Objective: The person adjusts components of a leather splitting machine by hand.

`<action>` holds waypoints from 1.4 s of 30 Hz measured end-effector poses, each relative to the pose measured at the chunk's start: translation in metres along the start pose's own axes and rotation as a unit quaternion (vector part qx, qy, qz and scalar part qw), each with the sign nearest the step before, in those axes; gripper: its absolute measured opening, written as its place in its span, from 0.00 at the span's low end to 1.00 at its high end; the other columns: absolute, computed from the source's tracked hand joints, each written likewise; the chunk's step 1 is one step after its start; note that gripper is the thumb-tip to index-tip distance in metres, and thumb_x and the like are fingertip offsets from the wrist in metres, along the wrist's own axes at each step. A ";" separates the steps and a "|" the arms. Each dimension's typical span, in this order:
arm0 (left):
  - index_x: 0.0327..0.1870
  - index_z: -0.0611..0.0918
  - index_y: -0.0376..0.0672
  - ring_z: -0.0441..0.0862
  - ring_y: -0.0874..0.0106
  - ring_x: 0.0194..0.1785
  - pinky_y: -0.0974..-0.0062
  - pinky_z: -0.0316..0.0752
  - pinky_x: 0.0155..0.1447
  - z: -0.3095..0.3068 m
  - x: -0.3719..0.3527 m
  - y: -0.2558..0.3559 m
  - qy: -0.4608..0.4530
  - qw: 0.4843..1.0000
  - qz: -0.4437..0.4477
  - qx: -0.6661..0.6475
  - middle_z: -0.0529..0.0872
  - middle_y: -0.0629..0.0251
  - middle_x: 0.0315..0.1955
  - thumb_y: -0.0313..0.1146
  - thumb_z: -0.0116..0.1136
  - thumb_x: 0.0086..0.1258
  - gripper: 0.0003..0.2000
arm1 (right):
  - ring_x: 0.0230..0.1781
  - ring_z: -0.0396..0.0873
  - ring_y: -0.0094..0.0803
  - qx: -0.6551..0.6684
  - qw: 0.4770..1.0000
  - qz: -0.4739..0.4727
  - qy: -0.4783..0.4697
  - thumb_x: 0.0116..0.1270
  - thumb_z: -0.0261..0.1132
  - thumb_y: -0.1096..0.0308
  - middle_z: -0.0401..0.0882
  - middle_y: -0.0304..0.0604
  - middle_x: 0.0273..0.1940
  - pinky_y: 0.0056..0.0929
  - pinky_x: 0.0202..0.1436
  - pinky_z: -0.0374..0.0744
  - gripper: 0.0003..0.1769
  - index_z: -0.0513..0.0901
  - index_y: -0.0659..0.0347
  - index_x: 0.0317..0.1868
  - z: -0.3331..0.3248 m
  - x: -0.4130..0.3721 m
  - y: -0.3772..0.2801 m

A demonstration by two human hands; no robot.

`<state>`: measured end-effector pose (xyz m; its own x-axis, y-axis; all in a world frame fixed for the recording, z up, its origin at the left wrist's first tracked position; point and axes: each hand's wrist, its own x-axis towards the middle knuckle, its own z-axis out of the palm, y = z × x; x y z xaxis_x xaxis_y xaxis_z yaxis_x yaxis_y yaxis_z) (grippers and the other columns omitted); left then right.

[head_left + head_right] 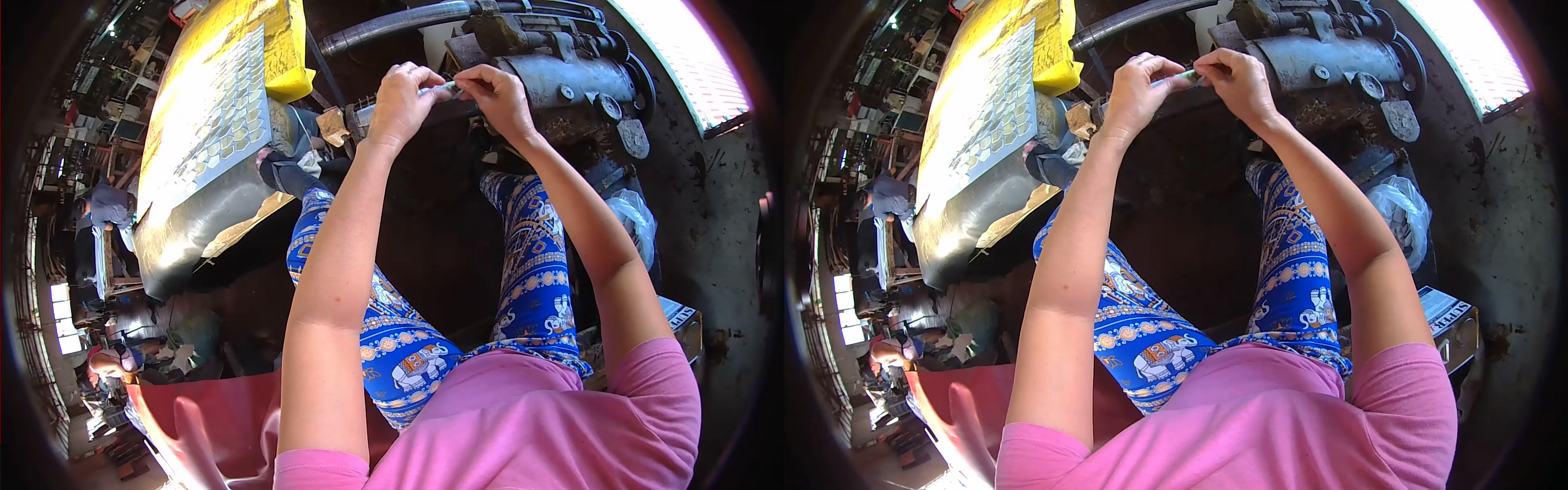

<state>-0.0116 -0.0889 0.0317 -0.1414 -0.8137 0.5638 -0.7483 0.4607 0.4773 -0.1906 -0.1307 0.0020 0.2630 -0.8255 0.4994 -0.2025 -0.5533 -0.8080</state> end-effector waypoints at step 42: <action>0.35 0.88 0.40 0.81 0.62 0.42 0.66 0.76 0.50 0.015 -0.004 -0.002 0.021 0.999 0.027 0.008 0.85 0.61 0.33 0.28 0.71 0.53 0.08 | 0.36 0.82 0.47 -0.104 0.967 -0.121 -0.197 0.56 0.66 0.79 0.81 0.54 0.33 0.37 0.40 0.77 0.03 0.82 0.69 0.33 -0.022 0.026 -0.007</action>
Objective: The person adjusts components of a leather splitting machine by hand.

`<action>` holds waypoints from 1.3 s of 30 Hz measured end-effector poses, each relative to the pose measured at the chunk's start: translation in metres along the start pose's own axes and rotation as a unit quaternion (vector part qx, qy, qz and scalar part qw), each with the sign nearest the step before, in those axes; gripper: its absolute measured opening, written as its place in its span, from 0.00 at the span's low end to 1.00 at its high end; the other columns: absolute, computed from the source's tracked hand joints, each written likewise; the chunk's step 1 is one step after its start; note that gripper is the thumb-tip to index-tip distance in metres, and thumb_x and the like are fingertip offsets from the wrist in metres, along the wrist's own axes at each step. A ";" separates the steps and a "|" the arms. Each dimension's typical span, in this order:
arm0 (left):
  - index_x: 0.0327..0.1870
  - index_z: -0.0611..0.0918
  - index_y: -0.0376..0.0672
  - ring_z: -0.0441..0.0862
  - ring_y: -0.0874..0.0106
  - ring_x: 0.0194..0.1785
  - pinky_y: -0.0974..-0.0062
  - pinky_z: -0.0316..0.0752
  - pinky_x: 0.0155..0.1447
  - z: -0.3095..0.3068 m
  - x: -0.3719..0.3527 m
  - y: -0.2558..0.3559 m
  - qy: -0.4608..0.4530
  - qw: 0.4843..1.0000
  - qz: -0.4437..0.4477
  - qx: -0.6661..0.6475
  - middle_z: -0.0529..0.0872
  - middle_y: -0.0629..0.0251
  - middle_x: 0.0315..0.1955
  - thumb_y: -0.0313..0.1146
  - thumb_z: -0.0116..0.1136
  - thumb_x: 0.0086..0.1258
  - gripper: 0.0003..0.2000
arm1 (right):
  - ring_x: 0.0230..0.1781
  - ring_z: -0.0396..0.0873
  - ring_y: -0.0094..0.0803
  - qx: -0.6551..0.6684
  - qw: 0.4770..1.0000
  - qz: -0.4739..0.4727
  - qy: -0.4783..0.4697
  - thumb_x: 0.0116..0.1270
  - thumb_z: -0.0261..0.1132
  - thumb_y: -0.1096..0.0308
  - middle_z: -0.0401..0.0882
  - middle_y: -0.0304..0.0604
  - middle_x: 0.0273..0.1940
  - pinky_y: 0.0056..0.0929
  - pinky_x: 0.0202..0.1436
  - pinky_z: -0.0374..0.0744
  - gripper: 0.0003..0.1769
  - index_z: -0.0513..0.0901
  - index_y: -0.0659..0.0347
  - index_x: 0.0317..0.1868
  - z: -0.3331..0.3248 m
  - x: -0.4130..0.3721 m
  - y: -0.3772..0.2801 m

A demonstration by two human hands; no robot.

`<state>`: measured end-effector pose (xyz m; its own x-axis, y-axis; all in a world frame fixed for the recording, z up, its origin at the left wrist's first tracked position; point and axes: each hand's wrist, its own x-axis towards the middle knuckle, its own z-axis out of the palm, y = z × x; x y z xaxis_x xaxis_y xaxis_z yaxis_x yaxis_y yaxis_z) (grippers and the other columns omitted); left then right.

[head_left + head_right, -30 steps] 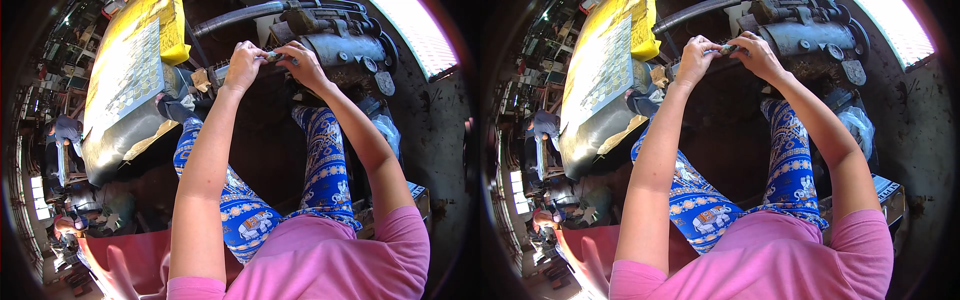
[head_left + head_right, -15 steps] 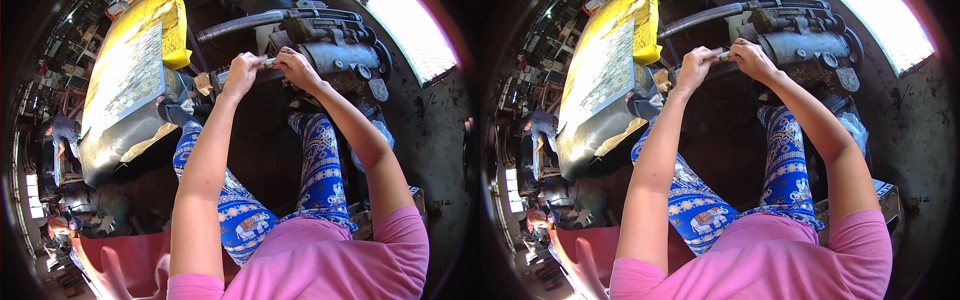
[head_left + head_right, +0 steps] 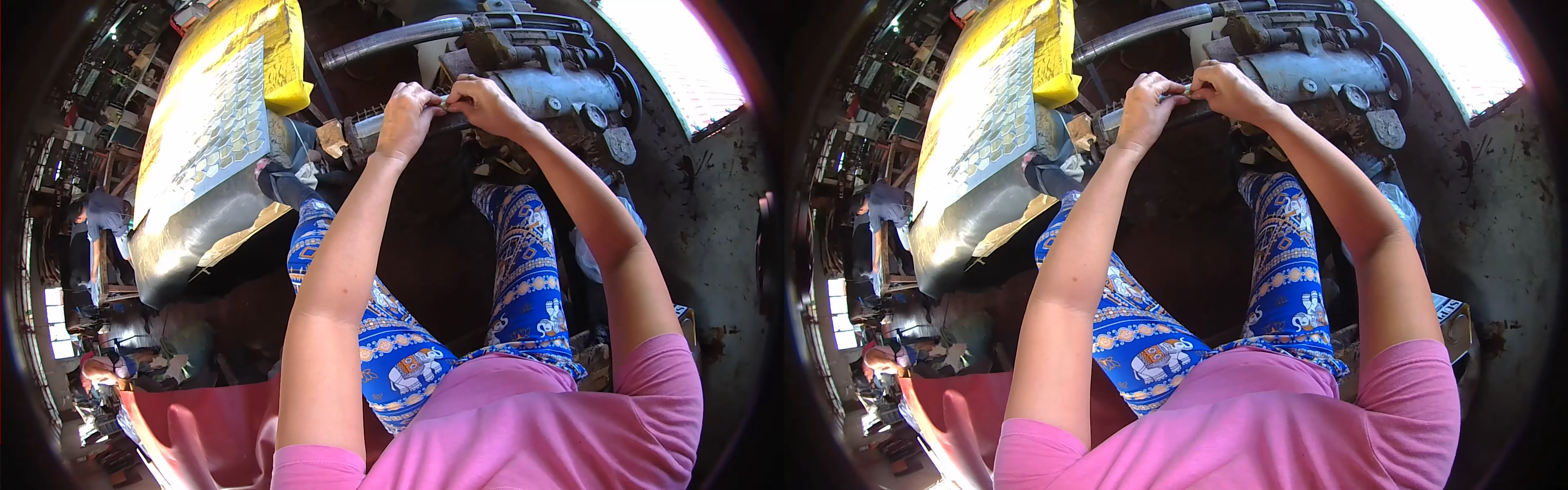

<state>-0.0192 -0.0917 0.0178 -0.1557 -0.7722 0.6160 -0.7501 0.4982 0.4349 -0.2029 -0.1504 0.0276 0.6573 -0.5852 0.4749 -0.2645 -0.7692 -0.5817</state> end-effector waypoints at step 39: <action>0.37 0.87 0.37 0.87 0.72 0.36 0.77 0.80 0.45 -0.006 0.007 0.005 -0.053 0.985 -0.130 -0.097 0.88 0.61 0.33 0.23 0.70 0.55 0.08 | 0.36 0.84 0.36 0.043 0.999 -0.001 -0.020 0.62 0.67 0.72 0.85 0.46 0.34 0.30 0.40 0.79 0.07 0.83 0.64 0.40 -0.006 0.005 0.018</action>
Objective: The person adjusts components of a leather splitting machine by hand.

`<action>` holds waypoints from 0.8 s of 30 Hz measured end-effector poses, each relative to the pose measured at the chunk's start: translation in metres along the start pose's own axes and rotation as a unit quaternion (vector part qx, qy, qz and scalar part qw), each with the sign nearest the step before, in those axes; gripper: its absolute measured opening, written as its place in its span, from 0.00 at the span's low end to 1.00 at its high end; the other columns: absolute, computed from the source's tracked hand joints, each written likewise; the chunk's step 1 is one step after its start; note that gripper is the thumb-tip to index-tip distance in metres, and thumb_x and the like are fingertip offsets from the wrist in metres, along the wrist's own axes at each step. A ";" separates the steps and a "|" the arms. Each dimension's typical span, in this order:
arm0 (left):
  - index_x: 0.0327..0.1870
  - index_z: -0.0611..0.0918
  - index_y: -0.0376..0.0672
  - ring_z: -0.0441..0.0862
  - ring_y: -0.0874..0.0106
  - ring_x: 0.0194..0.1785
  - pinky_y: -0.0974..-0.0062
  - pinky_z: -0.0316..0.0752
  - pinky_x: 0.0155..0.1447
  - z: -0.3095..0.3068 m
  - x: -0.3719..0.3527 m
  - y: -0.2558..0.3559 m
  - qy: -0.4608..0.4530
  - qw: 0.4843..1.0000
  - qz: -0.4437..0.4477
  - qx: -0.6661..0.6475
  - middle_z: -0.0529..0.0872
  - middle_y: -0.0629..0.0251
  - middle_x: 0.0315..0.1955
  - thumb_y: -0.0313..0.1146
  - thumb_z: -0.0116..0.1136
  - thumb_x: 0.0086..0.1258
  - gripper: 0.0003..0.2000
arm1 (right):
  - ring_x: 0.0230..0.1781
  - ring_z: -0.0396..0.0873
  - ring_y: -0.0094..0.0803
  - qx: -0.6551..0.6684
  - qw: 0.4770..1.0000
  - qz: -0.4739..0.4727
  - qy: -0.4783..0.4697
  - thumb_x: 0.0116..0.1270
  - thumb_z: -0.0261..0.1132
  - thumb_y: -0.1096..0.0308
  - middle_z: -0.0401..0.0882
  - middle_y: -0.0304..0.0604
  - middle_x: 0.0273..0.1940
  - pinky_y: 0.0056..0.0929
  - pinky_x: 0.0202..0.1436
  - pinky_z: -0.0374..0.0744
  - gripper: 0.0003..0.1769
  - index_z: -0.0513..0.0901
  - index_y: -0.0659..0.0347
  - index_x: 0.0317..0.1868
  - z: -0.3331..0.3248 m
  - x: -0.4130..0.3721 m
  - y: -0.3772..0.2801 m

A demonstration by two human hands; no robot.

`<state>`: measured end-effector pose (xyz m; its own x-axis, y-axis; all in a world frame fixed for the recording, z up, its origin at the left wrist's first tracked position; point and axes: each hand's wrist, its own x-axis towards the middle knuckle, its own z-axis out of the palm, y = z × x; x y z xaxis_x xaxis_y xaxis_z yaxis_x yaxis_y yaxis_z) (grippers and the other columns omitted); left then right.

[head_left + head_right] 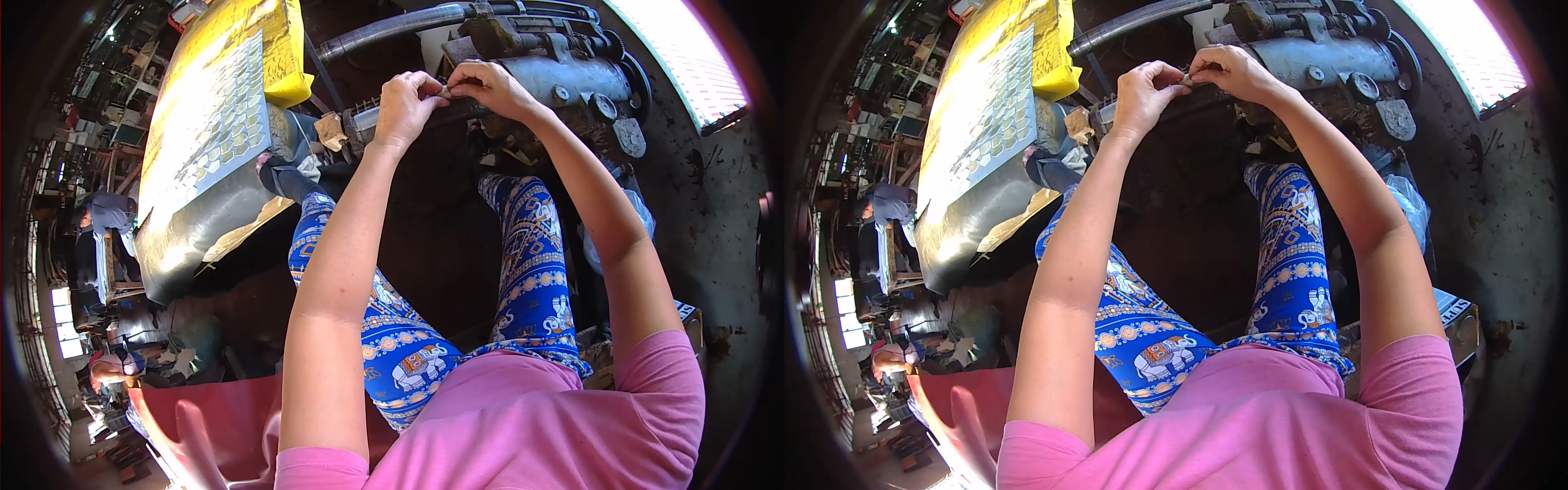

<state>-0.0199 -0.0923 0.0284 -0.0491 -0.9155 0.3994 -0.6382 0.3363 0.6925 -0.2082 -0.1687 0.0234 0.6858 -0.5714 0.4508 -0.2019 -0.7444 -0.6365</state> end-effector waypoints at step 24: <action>0.37 0.89 0.39 0.86 0.69 0.39 0.75 0.80 0.45 -0.002 0.003 0.003 0.074 0.996 -0.010 -0.043 0.87 0.61 0.35 0.27 0.68 0.59 0.06 | 0.37 0.83 0.44 -0.042 0.996 -0.046 0.061 0.63 0.66 0.72 0.83 0.49 0.33 0.35 0.41 0.79 0.06 0.84 0.65 0.38 0.009 -0.011 0.000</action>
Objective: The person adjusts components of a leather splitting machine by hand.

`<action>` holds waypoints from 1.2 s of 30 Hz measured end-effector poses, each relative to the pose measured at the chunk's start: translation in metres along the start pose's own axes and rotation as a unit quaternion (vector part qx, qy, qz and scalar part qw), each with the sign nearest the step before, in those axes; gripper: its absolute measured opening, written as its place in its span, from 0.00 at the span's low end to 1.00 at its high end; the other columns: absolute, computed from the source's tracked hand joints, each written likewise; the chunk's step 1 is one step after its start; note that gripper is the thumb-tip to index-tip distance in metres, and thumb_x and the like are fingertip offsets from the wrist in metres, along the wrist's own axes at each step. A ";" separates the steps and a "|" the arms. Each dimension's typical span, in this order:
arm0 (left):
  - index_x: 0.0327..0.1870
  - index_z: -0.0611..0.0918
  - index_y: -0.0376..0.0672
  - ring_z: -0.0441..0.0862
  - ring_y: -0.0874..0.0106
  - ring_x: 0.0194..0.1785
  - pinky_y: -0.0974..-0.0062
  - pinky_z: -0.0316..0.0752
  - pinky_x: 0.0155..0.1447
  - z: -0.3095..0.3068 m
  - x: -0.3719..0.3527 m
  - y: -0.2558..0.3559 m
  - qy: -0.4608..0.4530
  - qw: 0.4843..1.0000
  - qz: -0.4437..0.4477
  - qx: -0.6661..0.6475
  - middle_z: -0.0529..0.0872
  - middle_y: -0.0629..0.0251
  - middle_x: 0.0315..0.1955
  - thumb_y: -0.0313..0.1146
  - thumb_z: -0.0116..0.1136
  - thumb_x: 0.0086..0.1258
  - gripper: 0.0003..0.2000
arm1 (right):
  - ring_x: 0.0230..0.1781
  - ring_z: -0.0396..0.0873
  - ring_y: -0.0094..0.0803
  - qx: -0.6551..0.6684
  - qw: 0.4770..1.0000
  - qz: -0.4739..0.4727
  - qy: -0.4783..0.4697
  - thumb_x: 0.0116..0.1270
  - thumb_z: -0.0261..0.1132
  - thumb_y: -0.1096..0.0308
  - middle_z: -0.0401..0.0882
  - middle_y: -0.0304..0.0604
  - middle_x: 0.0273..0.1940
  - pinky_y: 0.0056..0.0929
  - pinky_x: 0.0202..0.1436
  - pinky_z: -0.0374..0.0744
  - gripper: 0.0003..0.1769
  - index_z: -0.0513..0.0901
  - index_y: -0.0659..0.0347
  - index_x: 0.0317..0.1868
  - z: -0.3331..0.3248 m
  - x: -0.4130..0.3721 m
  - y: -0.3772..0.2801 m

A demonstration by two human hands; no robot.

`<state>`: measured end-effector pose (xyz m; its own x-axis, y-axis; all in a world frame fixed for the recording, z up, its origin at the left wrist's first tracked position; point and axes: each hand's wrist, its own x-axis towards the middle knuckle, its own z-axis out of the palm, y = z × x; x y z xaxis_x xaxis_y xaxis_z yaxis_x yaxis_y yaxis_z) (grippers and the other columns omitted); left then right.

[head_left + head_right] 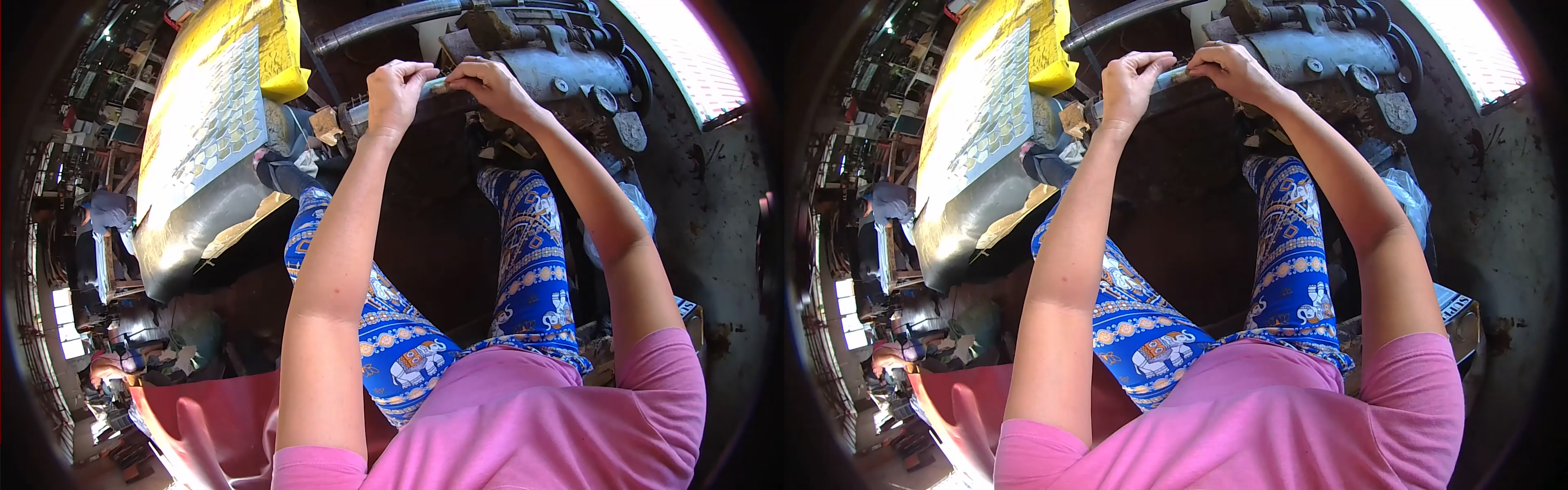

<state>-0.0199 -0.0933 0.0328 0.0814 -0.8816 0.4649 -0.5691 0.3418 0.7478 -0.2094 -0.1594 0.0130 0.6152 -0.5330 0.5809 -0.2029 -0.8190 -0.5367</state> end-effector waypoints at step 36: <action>0.37 0.87 0.40 0.82 0.63 0.46 0.67 0.78 0.52 0.010 0.006 -0.013 -0.047 0.986 0.097 0.127 0.84 0.60 0.37 0.25 0.67 0.57 0.07 | 0.31 0.82 0.37 -0.005 0.999 0.008 -0.040 0.66 0.62 0.74 0.82 0.48 0.30 0.30 0.35 0.78 0.05 0.80 0.68 0.39 -0.006 0.010 0.008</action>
<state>-0.0206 -0.1063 0.0208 -0.1191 -0.8376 0.5331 -0.7535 0.4259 0.5009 -0.2092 -0.1725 0.0179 0.6704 -0.5284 0.5210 -0.2214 -0.8126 -0.5391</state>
